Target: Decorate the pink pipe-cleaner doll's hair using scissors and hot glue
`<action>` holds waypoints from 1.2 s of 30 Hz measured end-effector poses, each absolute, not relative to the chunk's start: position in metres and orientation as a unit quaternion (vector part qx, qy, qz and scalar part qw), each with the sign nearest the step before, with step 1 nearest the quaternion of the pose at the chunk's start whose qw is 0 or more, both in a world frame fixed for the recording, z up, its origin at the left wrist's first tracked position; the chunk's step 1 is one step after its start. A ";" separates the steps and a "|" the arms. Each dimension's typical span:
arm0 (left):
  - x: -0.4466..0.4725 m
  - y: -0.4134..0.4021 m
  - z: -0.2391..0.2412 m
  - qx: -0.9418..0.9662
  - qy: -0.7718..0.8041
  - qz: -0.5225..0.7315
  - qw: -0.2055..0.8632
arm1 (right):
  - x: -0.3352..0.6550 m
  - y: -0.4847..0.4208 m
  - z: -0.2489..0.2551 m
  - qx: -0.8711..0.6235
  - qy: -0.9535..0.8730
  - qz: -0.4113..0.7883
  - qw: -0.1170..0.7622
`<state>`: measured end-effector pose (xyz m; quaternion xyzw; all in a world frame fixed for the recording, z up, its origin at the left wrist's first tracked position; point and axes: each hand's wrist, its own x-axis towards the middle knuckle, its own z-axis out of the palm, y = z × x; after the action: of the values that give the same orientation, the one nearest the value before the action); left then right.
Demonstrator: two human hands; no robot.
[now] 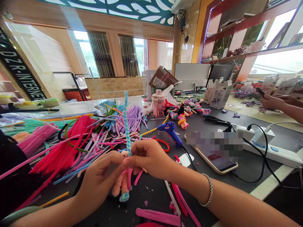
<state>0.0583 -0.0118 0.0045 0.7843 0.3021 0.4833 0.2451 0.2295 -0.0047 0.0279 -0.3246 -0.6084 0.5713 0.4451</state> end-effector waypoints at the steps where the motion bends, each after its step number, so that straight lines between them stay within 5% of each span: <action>1: 0.058 -0.011 0.005 0.770 0.316 0.498 0.243 | 0.229 -0.004 0.028 -0.323 -0.601 0.573 0.455; 13: 0.060 -0.013 0.006 0.698 0.327 0.565 0.295 | 0.222 -0.005 0.027 -0.260 -0.526 0.658 0.471; 21: 0.058 -0.011 0.007 0.736 0.361 0.528 0.224 | 0.221 -0.003 0.024 -0.251 -0.535 0.656 0.470; 36: 0.056 -0.010 0.004 0.731 0.335 0.525 0.277 | 0.224 -0.009 0.022 -0.339 -0.595 0.566 0.459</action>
<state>0.0558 -0.0104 0.0040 0.7313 0.3353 0.5255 0.2769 0.2238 -0.0086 0.0223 -0.3394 -0.5950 0.5661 0.4585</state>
